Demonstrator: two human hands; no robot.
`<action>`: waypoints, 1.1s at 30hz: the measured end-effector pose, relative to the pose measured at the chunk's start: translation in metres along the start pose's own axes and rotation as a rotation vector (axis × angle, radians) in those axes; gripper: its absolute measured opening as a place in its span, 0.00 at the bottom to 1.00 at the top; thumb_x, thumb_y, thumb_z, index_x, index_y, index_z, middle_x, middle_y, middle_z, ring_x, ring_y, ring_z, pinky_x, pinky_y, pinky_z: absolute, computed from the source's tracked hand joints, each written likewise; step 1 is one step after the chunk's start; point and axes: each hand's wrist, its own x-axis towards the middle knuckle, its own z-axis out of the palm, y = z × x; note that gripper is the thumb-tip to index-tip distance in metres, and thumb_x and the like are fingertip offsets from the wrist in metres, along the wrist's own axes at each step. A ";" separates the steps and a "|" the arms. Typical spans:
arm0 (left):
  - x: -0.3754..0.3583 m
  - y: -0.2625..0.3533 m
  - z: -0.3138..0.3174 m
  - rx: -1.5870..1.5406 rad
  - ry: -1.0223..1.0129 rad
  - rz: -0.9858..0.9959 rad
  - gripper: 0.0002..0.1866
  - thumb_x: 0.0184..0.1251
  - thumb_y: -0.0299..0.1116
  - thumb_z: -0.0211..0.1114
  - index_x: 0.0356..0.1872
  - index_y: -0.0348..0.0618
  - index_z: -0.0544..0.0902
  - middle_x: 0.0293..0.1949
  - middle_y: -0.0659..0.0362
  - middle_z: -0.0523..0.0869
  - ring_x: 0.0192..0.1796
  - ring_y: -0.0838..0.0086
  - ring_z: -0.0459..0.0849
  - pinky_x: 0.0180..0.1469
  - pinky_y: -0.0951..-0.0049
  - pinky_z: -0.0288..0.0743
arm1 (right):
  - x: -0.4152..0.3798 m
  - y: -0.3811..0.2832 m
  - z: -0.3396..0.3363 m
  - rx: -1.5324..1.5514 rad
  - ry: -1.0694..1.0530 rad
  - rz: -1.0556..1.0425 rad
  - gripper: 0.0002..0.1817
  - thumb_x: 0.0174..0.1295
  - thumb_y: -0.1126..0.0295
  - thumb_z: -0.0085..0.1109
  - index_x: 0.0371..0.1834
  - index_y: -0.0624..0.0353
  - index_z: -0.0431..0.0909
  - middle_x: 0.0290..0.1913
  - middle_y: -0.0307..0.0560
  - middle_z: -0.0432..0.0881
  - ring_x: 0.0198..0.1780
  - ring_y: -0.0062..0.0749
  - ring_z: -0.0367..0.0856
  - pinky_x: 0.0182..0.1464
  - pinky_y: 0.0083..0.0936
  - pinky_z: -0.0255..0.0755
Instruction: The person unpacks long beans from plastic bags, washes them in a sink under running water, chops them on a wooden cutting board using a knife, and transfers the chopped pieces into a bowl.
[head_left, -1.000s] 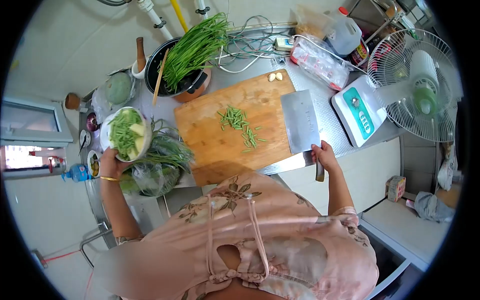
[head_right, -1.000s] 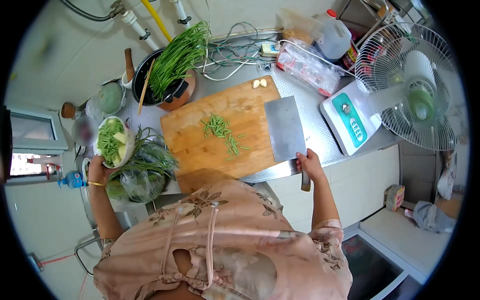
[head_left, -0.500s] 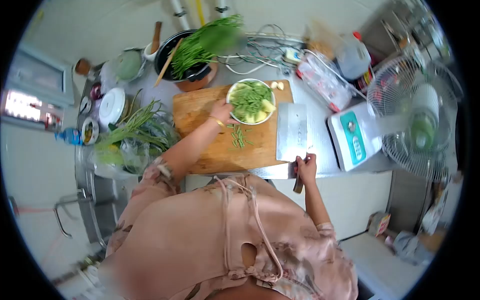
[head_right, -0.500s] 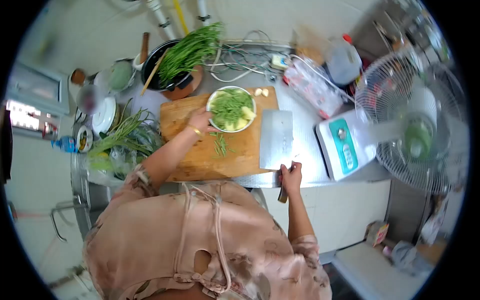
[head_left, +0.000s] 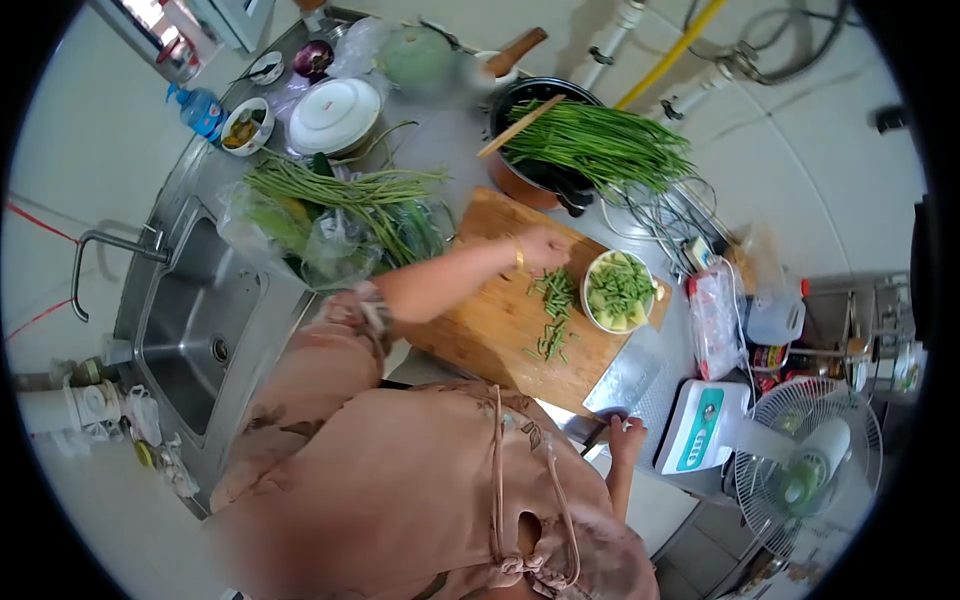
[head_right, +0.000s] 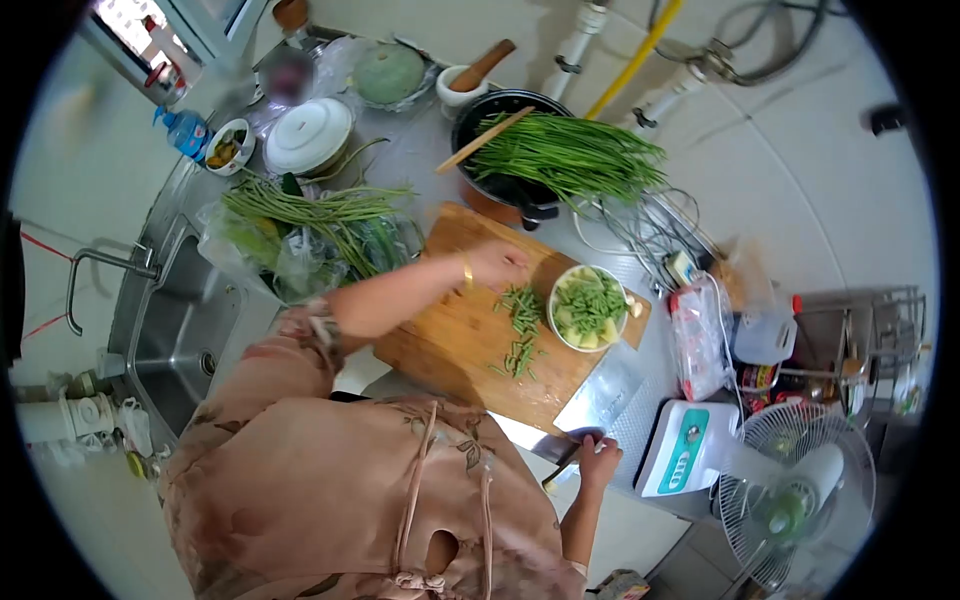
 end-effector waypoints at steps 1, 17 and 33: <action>-0.014 0.001 -0.033 0.285 0.073 0.116 0.16 0.55 0.37 0.64 0.43 0.42 0.80 0.40 0.53 0.82 0.37 0.71 0.82 0.39 0.72 0.76 | 0.003 -0.003 0.000 -0.027 0.064 -0.012 0.22 0.49 0.63 0.63 0.43 0.67 0.73 0.43 0.62 0.72 0.42 0.56 0.72 0.44 0.43 0.67; 0.084 -0.036 -0.254 0.984 0.529 0.406 0.21 0.50 0.32 0.63 0.49 0.48 0.78 0.56 0.55 0.75 0.57 0.63 0.72 0.56 0.65 0.67 | -0.033 -0.274 -0.027 0.056 -0.169 -0.355 0.15 0.53 0.66 0.61 0.41 0.63 0.75 0.32 0.53 0.77 0.29 0.42 0.78 0.31 0.34 0.72; 0.124 -0.038 -0.243 1.209 0.560 0.538 0.11 0.57 0.30 0.52 0.39 0.46 0.80 0.45 0.58 0.75 0.55 0.65 0.70 0.51 0.64 0.68 | -0.055 -0.263 -0.011 0.122 -0.339 -0.215 0.13 0.55 0.67 0.60 0.40 0.62 0.74 0.28 0.51 0.77 0.27 0.41 0.77 0.29 0.35 0.70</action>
